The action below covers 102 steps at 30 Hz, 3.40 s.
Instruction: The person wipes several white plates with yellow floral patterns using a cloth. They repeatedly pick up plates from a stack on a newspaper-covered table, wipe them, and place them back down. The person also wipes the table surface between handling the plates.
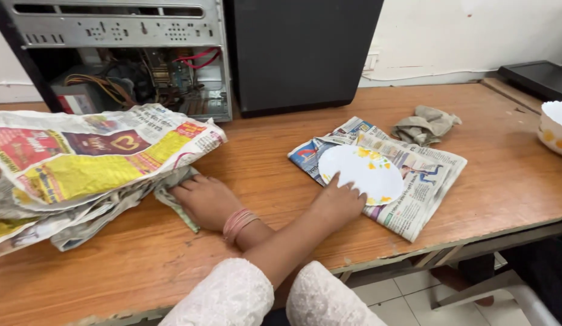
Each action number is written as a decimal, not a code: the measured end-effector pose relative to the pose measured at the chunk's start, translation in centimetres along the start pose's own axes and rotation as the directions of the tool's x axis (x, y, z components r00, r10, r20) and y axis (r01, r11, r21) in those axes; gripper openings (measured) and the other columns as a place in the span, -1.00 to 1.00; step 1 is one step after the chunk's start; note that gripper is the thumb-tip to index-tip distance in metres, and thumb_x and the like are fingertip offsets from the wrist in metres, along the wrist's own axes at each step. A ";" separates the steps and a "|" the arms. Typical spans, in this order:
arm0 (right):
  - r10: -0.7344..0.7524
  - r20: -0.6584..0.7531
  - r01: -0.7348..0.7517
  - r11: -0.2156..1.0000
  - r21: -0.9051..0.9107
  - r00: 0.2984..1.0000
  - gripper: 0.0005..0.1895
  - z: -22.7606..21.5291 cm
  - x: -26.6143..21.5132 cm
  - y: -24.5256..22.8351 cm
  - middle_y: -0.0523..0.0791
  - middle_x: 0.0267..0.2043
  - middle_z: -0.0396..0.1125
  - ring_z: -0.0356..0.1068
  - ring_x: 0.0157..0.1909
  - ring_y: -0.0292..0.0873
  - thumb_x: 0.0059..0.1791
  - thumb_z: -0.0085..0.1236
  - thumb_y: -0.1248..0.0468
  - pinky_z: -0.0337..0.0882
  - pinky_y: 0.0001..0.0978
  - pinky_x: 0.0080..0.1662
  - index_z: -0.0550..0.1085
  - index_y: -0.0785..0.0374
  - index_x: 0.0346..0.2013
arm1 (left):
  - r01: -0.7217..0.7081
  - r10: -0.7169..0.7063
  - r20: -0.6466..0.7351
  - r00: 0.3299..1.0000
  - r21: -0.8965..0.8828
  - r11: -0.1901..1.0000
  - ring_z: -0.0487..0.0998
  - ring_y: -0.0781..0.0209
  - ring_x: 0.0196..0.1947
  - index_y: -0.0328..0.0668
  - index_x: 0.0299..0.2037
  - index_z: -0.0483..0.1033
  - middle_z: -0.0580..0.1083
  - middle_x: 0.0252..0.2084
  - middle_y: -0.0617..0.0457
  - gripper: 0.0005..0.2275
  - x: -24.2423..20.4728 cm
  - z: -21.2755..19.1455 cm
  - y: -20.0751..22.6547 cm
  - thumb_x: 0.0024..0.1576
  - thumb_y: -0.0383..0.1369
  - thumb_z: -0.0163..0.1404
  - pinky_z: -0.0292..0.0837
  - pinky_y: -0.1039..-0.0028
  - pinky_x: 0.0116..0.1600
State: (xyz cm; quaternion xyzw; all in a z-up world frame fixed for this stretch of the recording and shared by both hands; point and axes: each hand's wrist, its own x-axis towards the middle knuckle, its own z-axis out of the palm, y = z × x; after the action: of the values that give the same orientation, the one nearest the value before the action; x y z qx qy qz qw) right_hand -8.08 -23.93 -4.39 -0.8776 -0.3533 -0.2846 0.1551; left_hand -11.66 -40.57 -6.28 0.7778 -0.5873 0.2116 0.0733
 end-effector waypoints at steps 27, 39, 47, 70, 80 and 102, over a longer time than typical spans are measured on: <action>-0.049 0.051 0.048 0.999 0.013 0.997 -0.72 -0.9 0.1 -0.4 -0.02 -0.05 0.44 0.39 0.10 0.06 -0.05 0.13 0.24 0.40 -0.12 0.10 0.50 0.24 -0.07 | 0.012 -0.927 -0.308 -0.214 -0.950 0.312 0.57 0.04 -0.06 -0.33 -0.07 0.44 0.52 -0.03 -0.14 -0.84 -16.3 -12.8 -30.9 0.27 -0.42 -0.14 0.53 0.25 0.06; -0.037 0.019 0.037 0.999 0.018 0.999 -0.68 -1.3 0.3 -0.7 -0.04 -0.07 0.47 0.42 0.05 0.03 -0.03 0.11 0.30 0.42 -0.13 0.06 0.50 0.23 0.02 | -0.068 -0.727 -0.025 -0.686 -0.993 0.098 0.63 0.14 0.01 -0.44 0.11 0.34 0.48 0.16 -0.19 -0.74 -35.1 -18.0 -27.8 0.33 -0.44 -0.30 0.60 0.38 0.10; 0.399 -0.361 -0.198 0.854 0.481 0.843 -0.73 0.1 0.2 5.2 0.09 -0.10 0.50 0.51 -0.08 0.09 0.03 0.03 0.33 0.47 -0.14 0.01 0.50 0.35 0.00 | -0.249 -0.816 0.085 -0.572 -0.966 0.074 0.52 0.16 0.14 -0.24 0.14 0.24 0.37 0.20 -0.07 -0.75 -32.0 -21.5 -24.7 0.33 -0.35 -0.36 0.56 0.34 0.24; 0.362 -0.612 -0.476 0.879 -0.027 0.703 -0.51 -4.0 0.2 6.5 0.18 0.41 0.25 0.12 0.48 0.25 0.08 -0.06 0.23 0.10 0.05 0.41 0.39 0.37 0.29 | -0.476 -0.944 -0.068 0.323 -0.874 -0.100 0.52 0.35 -0.13 -0.22 -0.08 0.43 0.51 -0.14 0.13 -0.84 -17.4 -8.7 -18.3 0.35 -0.29 -0.09 0.52 0.50 0.02; 0.569 -0.643 -0.591 0.777 0.217 0.512 -0.45 -5.6 1.1 7.7 0.15 0.38 0.14 0.23 0.32 0.09 0.14 -0.04 0.03 0.29 0.06 0.21 0.30 0.33 0.30 | -0.493 -0.909 -0.051 0.414 -0.852 -0.177 0.54 0.32 -0.09 -0.20 -0.06 0.46 0.54 -0.10 0.12 -0.83 -18.9 -8.9 -18.3 0.36 -0.27 -0.07 0.51 0.43 0.07; -0.048 -0.348 0.049 0.999 -0.005 0.936 -0.54 -6.0 1.3 -1.6 0.05 -0.04 0.43 0.46 -0.04 0.10 -0.21 0.26 0.35 0.44 -0.09 0.00 0.49 0.30 -0.02 | -0.551 -0.698 0.005 0.716 -0.611 -0.568 0.49 -0.02 0.12 -0.25 0.37 0.32 0.43 0.20 -0.14 -0.36 -21.0 -7.0 -20.5 0.34 0.17 -0.20 0.51 0.16 0.15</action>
State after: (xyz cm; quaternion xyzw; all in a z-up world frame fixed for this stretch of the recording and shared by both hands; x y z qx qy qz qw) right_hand -10.79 -24.94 1.32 -0.8043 -0.3423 -0.4383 0.2096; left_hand 1.34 -13.37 -5.97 0.1650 -0.2383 -0.1839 0.9392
